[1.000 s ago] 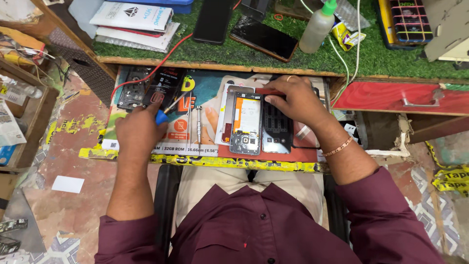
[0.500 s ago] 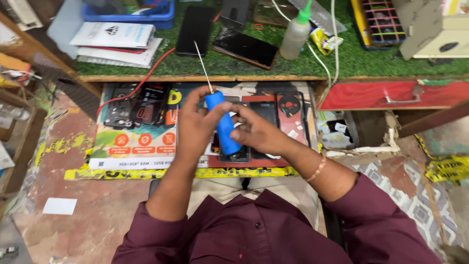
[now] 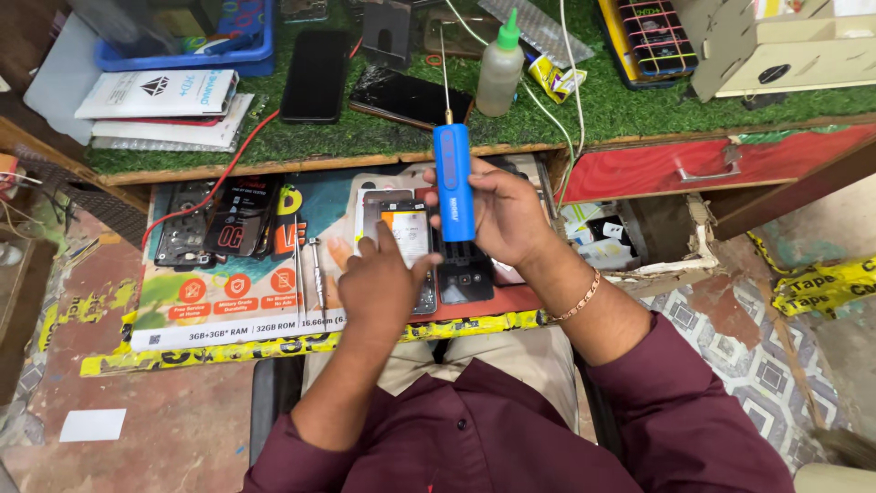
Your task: The person removes the back cover of a blue smartphone, then uses a screwdriver to remove screws from the internal frame. The person handles the phone and screwdriver throughout the process.
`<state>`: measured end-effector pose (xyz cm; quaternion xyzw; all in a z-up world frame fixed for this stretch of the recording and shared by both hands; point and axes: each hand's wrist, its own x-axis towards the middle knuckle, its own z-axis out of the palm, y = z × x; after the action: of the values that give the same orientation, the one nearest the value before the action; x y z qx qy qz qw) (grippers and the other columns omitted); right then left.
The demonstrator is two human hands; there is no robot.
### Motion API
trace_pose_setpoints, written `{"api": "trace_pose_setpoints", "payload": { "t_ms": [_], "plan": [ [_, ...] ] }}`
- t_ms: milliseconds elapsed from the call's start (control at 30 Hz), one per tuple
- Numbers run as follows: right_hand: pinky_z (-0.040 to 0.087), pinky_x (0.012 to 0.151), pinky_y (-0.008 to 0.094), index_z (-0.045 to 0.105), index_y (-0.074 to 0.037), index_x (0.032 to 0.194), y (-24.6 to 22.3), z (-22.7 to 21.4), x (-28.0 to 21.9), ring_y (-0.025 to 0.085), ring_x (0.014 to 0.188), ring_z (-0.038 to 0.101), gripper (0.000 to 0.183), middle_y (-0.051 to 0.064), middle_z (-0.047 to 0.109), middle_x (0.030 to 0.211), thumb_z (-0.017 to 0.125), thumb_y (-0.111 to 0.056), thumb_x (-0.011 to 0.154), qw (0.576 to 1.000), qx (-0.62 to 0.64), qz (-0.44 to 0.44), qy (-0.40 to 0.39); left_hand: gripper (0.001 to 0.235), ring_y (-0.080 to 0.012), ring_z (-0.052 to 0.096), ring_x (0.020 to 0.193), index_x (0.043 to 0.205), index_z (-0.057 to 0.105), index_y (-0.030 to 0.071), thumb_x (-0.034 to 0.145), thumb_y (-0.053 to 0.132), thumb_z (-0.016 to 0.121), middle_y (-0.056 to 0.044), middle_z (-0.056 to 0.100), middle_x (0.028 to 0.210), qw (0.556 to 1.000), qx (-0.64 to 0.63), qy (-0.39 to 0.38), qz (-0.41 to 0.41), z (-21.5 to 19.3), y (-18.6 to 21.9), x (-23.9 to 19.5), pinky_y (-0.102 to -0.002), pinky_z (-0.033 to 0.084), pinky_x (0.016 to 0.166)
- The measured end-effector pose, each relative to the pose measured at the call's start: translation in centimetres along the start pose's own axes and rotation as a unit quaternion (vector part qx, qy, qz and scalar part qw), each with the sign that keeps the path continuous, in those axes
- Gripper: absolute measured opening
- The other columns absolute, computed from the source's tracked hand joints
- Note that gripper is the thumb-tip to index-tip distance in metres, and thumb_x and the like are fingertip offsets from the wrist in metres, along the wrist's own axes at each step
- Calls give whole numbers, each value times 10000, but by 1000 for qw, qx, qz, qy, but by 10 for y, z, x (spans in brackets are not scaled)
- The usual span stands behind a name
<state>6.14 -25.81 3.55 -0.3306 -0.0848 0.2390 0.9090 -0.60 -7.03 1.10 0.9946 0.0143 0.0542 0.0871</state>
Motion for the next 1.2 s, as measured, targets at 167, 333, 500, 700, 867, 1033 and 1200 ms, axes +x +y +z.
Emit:
{"api": "trace_pose_setpoints", "payload": {
  "t_ms": [167,333,500,700,867,1033,1200],
  "plan": [
    [584,759,408,535,-44,1420,8,-9,6,236,913,675,497,121,675,1110,545,-403,1077,1000,-4,7,1,1163,-352,710,815,1536,326,-31,699,598,833,-207,646,1041,996,-48,-68,-25,-3,8,12,-425,596,607],
    [585,755,392,548,-74,1349,11,-12,7,216,872,673,473,83,670,1039,546,-413,1019,998,-39,27,33,898,-341,715,846,1436,400,-58,791,383,842,-193,727,939,965,-249,-76,-10,12,-20,29,-425,549,686],
    [575,683,384,577,-54,1300,12,-10,5,208,813,661,478,69,664,999,546,-434,1010,998,-38,41,24,272,-162,670,739,1109,699,-1,915,189,707,-85,738,856,819,-560,-124,-2,38,-54,43,-301,532,653],
    [565,638,385,603,-43,1239,8,-9,4,200,752,648,497,66,648,937,532,-490,1035,997,-31,54,35,191,-144,588,819,1129,711,-57,1003,85,726,-72,674,929,689,-718,-95,24,31,-63,43,-291,465,729],
    [555,595,368,611,-39,1161,5,-6,1,200,717,645,525,74,644,899,529,-542,1037,998,-34,45,27,530,-310,690,1092,1384,525,-72,940,211,594,-199,676,1216,323,-908,-252,94,6,-27,44,-458,569,992],
    [560,589,365,608,-53,1131,0,-2,2,193,699,647,512,73,650,881,526,-546,1021,995,-65,34,72,661,-399,671,1142,1456,461,-123,945,292,513,-262,632,1285,226,-917,-321,70,-6,-18,49,-546,554,1046],
    [558,591,352,602,-51,1119,-4,6,-2,192,676,645,502,87,658,873,521,-538,1025,991,-105,13,79,677,-406,667,1136,1458,485,-112,1035,413,424,-252,636,1311,252,-904,-344,41,-1,-20,59,-544,563,1035]
  ]
}}
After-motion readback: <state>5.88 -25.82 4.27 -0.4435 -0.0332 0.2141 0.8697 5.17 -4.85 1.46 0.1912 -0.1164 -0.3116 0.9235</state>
